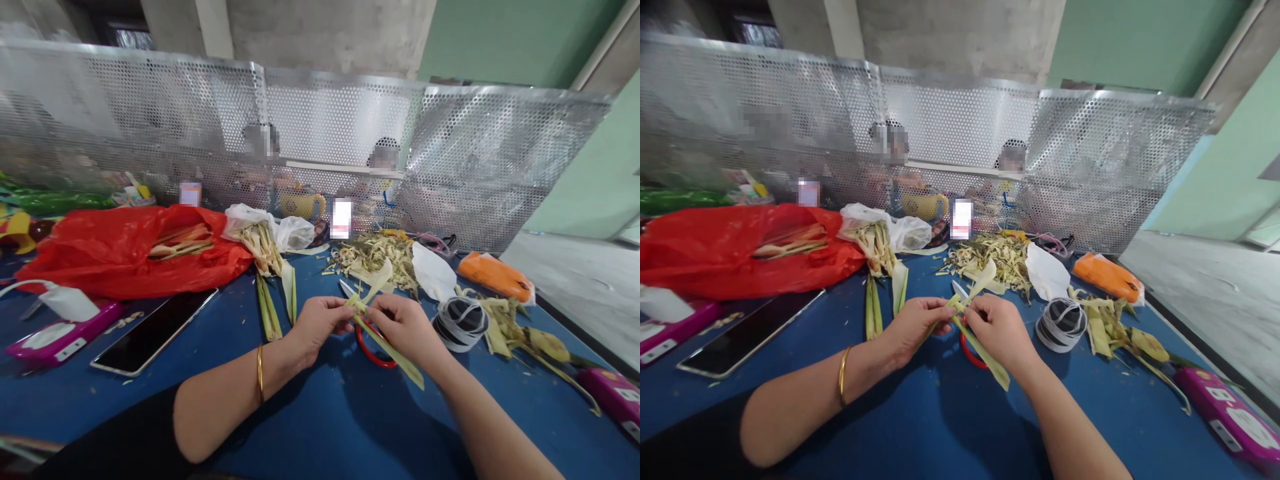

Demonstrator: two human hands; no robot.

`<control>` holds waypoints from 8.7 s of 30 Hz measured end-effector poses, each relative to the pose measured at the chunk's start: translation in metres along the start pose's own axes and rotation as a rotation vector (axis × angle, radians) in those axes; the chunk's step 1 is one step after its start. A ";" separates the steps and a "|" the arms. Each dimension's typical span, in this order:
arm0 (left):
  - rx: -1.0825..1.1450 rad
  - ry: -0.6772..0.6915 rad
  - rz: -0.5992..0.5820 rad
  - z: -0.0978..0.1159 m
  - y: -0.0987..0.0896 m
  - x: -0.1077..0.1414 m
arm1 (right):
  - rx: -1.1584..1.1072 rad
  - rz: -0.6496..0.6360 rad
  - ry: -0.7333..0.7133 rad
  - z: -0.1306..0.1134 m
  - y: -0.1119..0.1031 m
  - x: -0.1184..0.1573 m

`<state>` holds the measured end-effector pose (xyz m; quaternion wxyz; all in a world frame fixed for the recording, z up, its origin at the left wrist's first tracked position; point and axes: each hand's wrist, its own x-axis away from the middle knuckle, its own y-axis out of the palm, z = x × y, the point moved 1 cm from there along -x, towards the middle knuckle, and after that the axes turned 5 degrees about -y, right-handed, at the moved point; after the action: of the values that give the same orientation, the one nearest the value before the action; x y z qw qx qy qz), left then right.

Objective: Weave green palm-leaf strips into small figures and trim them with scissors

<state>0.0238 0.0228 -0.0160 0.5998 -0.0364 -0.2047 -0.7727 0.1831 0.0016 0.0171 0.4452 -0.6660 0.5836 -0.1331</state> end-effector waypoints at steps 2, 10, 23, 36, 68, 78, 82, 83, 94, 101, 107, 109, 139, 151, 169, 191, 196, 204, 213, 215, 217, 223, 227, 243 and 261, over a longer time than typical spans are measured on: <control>0.021 -0.014 -0.005 0.001 0.001 0.001 | 0.048 0.025 -0.019 0.000 0.000 0.000; 0.054 -0.028 -0.029 0.001 0.001 0.001 | 0.115 0.037 0.001 0.000 -0.001 0.000; -0.222 0.062 -0.091 0.004 0.005 0.009 | -0.254 0.027 0.156 0.001 0.010 0.002; -0.475 0.023 -0.382 0.000 0.006 0.016 | -0.421 0.005 0.304 0.010 0.014 -0.001; -0.034 -0.007 -0.147 0.014 -0.002 0.005 | 0.082 -0.076 -0.182 0.009 -0.010 -0.006; 0.086 -0.122 -0.399 0.010 -0.004 0.003 | 0.243 -0.093 -0.197 0.014 -0.001 -0.005; 0.042 -0.162 -0.478 0.008 -0.003 0.004 | 0.246 -0.171 -0.183 0.014 -0.004 -0.005; 0.037 -0.165 -0.469 0.008 -0.003 0.004 | 0.238 -0.183 -0.154 0.014 -0.006 -0.005; 0.117 -0.199 -0.231 0.011 -0.002 0.003 | 0.121 0.343 -0.090 0.018 -0.025 -0.002; 0.277 -0.195 -0.185 0.015 -0.003 -0.001 | 0.467 0.578 -0.698 -0.028 -0.029 0.024; 0.346 -0.056 -0.214 0.011 0.000 -0.001 | 0.758 -0.034 -0.715 -0.022 0.016 0.009; 0.328 -0.050 -0.251 0.009 0.002 0.001 | 0.794 -0.051 -0.691 -0.018 0.024 0.007; 0.081 -0.049 -0.124 0.019 -0.004 0.003 | 0.624 0.129 -0.340 -0.004 0.001 0.004; -0.101 -0.026 -0.091 0.015 -0.005 0.000 | 0.133 -0.243 -0.166 -0.004 -0.011 0.006; -0.379 -0.104 -0.527 0.012 0.005 0.025 | -0.974 0.111 0.376 -0.005 0.021 0.006; -0.063 -0.143 -0.490 0.038 -0.021 0.004 | -0.708 -0.259 0.194 0.001 0.001 0.002; -0.156 -0.158 -0.427 0.034 -0.018 0.005 | -0.130 -0.070 -0.086 0.006 -0.005 0.000; -0.223 -0.168 -0.373 0.021 -0.012 0.003 | 0.383 0.007 -0.375 0.003 0.000 0.001; -0.230 -0.171 -0.324 0.021 -0.009 0.007 | 0.460 0.075 -0.389 0.005 -0.008 0.000; -0.239 -0.171 -0.325 0.023 -0.009 0.008 | 0.463 0.098 -0.387 0.007 -0.008 0.000; -0.263 -0.171 -0.322 0.025 -0.009 0.008 | 0.456 0.107 -0.387 0.008 -0.007 -0.001; -0.221 -0.182 -0.295 0.026 -0.009 0.010 | 0.392 0.104 -0.361 0.014 -0.012 -0.004; -0.098 -0.163 -0.224 0.026 -0.010 0.007 | 0.312 0.388 -0.307 0.013 -0.031 0.000; 0.165 -0.133 -0.254 0.010 -0.008 -0.005 | 0.685 -0.032 -0.698 -0.019 0.037 0.012; 0.149 -0.133 -0.147 0.019 -0.011 -0.003 | 0.654 0.194 -0.342 0.000 0.001 0.004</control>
<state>0.0106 0.0345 -0.0022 0.5279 -0.0278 -0.3029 -0.7930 0.1833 -0.0025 0.0147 0.7357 -0.4431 0.4879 -0.1562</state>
